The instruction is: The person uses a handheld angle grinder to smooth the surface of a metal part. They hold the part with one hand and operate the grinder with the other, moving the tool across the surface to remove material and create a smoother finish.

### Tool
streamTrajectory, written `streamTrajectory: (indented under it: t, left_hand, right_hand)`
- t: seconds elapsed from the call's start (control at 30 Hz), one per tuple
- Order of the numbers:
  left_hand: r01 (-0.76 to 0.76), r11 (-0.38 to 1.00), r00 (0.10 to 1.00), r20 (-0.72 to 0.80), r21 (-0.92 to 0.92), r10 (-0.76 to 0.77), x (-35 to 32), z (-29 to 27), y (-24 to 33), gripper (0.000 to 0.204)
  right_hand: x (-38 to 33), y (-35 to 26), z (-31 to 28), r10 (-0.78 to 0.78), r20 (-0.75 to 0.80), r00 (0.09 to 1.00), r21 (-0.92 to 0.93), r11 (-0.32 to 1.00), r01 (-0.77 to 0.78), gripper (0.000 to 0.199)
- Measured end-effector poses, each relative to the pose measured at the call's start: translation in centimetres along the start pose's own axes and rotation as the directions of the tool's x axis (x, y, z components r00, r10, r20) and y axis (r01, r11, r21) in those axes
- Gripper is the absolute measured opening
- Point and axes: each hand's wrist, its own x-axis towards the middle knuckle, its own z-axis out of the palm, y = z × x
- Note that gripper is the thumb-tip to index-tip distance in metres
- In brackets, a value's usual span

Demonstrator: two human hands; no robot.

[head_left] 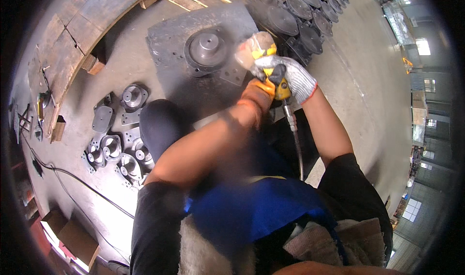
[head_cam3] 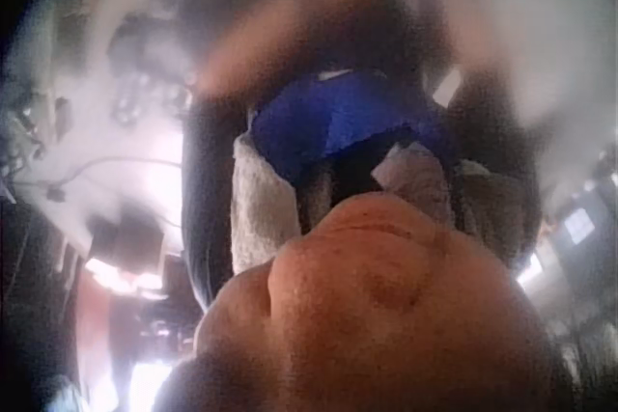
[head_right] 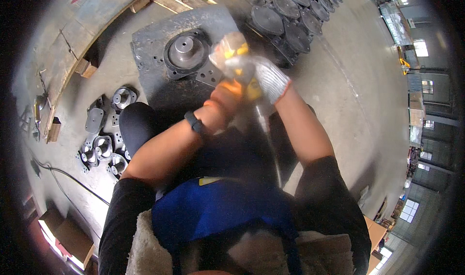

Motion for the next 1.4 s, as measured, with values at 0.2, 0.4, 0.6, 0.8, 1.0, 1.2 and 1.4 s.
streamTrajectory:
  t: [0.2,0.4,0.6,0.8,1.0,1.2,1.4]
  left_hand:
    - [0.17,0.948,0.947,-0.224,-0.267,-0.233,-0.9,3.3,0.7,0.033]
    - [-0.188,0.955,0.982,0.024,0.229,0.187,1.4,-0.1,-1.4,0.02]
    - [-0.074,0.947,0.997,0.039,0.314,0.065,1.3,0.2,-1.1,0.03]
    - [0.113,0.991,0.989,-0.087,-0.067,-0.119,1.2,1.3,-0.1,0.027]
    - [-0.281,0.935,0.955,-0.039,0.216,0.296,1.6,1.1,-1.9,0.029]
    - [-0.282,0.958,0.948,-0.17,-0.044,0.271,1.0,-1.8,1.9,0.035]
    - [-0.228,0.902,0.965,-0.037,0.366,0.259,0.9,-0.5,0.6,0.017]
  right_hand:
    - [0.2,0.3,0.3,0.097,-0.011,0.995,-0.15,0.984,-0.098,0.021]
    - [2.2,-0.7,-0.8,-0.047,0.019,0.999,-0.109,0.993,0.049,0.02]
    - [1.5,-2.3,1.5,0.018,-0.101,0.995,-0.166,0.986,-0.034,0.021]
    - [2.2,0.1,-2.3,-0.311,0.249,0.917,-0.574,0.715,0.398,0.022]
    - [0.7,-0.8,-2.0,-0.082,-0.021,0.996,-0.158,0.984,0.077,0.025]
    - [-1.0,-0.9,-2.7,-0.076,-0.072,0.994,-0.112,0.991,0.068,0.025]
    - [0.3,-2.5,-0.6,-0.004,-0.064,0.998,-0.272,0.962,-0.013,0.024]
